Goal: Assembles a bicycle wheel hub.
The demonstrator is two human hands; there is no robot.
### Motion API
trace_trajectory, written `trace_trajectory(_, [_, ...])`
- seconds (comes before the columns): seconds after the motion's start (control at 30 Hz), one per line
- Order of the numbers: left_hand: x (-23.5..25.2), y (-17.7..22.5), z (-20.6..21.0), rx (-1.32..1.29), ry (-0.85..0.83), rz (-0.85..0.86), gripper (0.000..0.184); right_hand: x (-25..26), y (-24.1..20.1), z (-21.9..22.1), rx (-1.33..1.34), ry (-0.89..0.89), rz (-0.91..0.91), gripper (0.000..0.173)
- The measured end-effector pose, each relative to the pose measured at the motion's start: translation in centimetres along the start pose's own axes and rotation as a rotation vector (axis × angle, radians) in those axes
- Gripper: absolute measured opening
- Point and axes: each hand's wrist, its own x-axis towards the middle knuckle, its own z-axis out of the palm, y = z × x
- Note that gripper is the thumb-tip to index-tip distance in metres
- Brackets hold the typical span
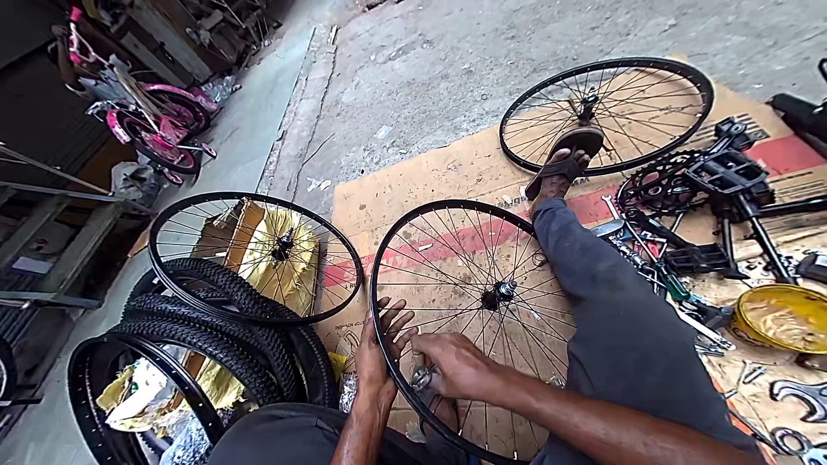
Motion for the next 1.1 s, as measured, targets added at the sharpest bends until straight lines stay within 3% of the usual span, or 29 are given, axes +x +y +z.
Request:
trace_trajectory(0.07, [0.0,0.0,0.0,-0.009,0.0,-0.007,0.048,-0.1,-0.1,1.6,-0.158,0.057,-0.026,0.02])
trace_trajectory(0.1, [0.0,0.0,0.0,-0.009,-0.002,-0.009,0.049,-0.2,-0.2,1.3,-0.157,0.005,-0.032,0.02])
trace_trajectory(0.2, [0.0,0.0,-0.2,-0.012,-0.006,-0.004,0.048,-0.3,0.8,-1.6,0.034,-0.257,-0.11,0.033])
trace_trajectory(0.27, [0.1,-0.1,-0.3,-0.008,-0.008,-0.003,0.048,-0.7,1.4,-2.4,0.122,-0.303,-0.198,0.034])
trace_trajectory(0.37, [0.3,0.1,-0.3,0.004,-0.021,-0.005,0.052,-0.4,0.4,-1.5,0.098,-0.16,-0.093,0.024])
trace_trajectory(0.43, [0.3,0.3,-0.1,0.024,-0.026,-0.001,0.056,-0.1,-0.5,-0.5,0.069,-0.024,0.037,0.031])
trace_trajectory(0.5, [0.2,0.4,0.1,0.025,-0.031,0.001,0.058,-0.1,-0.3,1.1,-0.095,0.051,-0.018,0.026])
trace_trajectory(0.57, [0.2,0.5,0.2,0.027,-0.046,0.006,0.058,-0.2,-0.4,1.1,-0.176,-0.021,-0.037,0.016])
trace_trajectory(0.67, [0.9,1.1,0.4,0.083,-0.072,0.003,0.055,-0.7,-0.1,-1.6,0.042,-0.225,-0.032,0.036])
trace_trajectory(0.73, [2.1,1.9,0.5,0.13,-0.096,-0.018,0.054,-1.6,0.8,-2.4,0.161,-0.253,-0.129,0.036])
trace_trajectory(0.97, [2.0,1.1,0.4,0.024,-0.115,0.072,0.042,-1.9,1.2,-2.4,0.111,-0.233,-0.165,0.028])
trace_trajectory(1.03, [-0.3,-0.2,0.4,0.017,-0.118,0.132,0.044,-2.9,1.7,-3.8,0.177,-0.107,-0.114,0.029])
trace_trajectory(1.1, [-2.5,-1.5,0.3,0.024,-0.088,0.154,0.041,-4.0,2.2,-4.5,0.006,0.015,-0.032,0.029])
